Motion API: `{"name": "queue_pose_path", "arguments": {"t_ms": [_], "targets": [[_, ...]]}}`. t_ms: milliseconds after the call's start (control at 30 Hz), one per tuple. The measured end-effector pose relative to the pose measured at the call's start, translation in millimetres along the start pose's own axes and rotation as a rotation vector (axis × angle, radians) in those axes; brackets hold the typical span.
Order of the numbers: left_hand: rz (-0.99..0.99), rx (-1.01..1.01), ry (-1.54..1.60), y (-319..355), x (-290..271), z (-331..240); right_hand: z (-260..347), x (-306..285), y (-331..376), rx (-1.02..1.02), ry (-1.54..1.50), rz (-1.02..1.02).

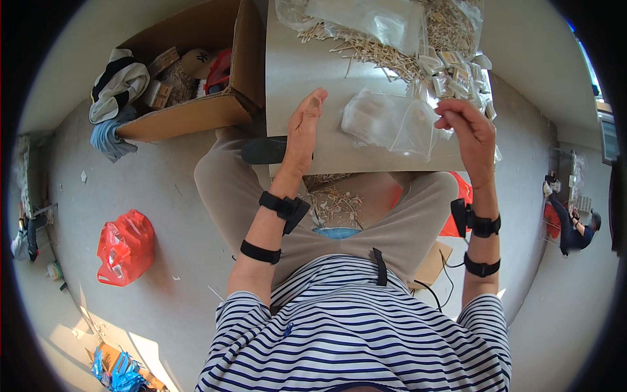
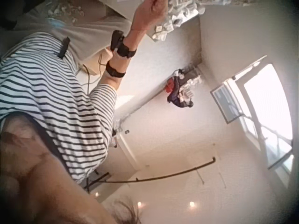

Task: The recorder is picking up packs of cotton swabs and placing them into a plastic bag.

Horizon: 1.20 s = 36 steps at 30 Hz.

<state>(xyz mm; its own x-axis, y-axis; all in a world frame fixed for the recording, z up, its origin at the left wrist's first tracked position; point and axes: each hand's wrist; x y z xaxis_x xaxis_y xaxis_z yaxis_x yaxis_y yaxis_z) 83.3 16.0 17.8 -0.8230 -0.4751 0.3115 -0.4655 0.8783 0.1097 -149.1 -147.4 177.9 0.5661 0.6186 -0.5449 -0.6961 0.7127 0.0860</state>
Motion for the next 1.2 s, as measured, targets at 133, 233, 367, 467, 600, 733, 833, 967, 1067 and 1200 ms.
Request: {"name": "queue_pose_path", "arguments": {"t_ms": [133,233,367,467,600,733,833,967,1067,1200], "targets": [[0.169,-0.007,0.058,-37,31,21,-99,53,12,0.105,-0.483,-0.557],[0.241,-0.001,0.006,-50,46,33,-156,128,-3,0.112,-1.157,-0.379],[0.253,-0.046,0.019,-46,55,41,-136,164,-33,0.066,-1.497,-0.250],[0.255,-0.099,0.106,-44,58,44,-125,167,-44,0.075,-1.364,-0.248],[0.259,-0.115,0.132,-41,69,40,-154,174,-47,0.023,-0.814,-0.165],[0.314,-0.142,0.108,-50,57,36,-174,161,-46,-0.088,-0.540,-0.204],[0.135,-0.040,0.004,-49,34,14,-154,127,-35,0.068,-0.794,-0.397],[0.083,0.193,-0.413,-24,65,-101,-86,70,13,0.322,-0.829,-0.436],[0.429,0.307,-0.841,7,124,-177,-38,59,39,0.376,-0.671,-0.306],[0.829,0.225,-1.283,-7,152,-156,-18,65,43,0.450,-0.717,-0.093]]}}
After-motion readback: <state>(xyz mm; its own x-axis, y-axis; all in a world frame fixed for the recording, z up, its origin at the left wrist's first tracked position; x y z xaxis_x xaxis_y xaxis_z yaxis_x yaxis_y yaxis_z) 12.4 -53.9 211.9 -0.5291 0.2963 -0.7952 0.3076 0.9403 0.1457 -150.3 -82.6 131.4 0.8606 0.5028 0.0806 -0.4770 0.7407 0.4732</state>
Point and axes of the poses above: each hand's wrist, its own y-axis away from the middle knuckle, its own x-axis out of the palm, z = x × y, and after that the axes turned 3 degrees about z, right-handed
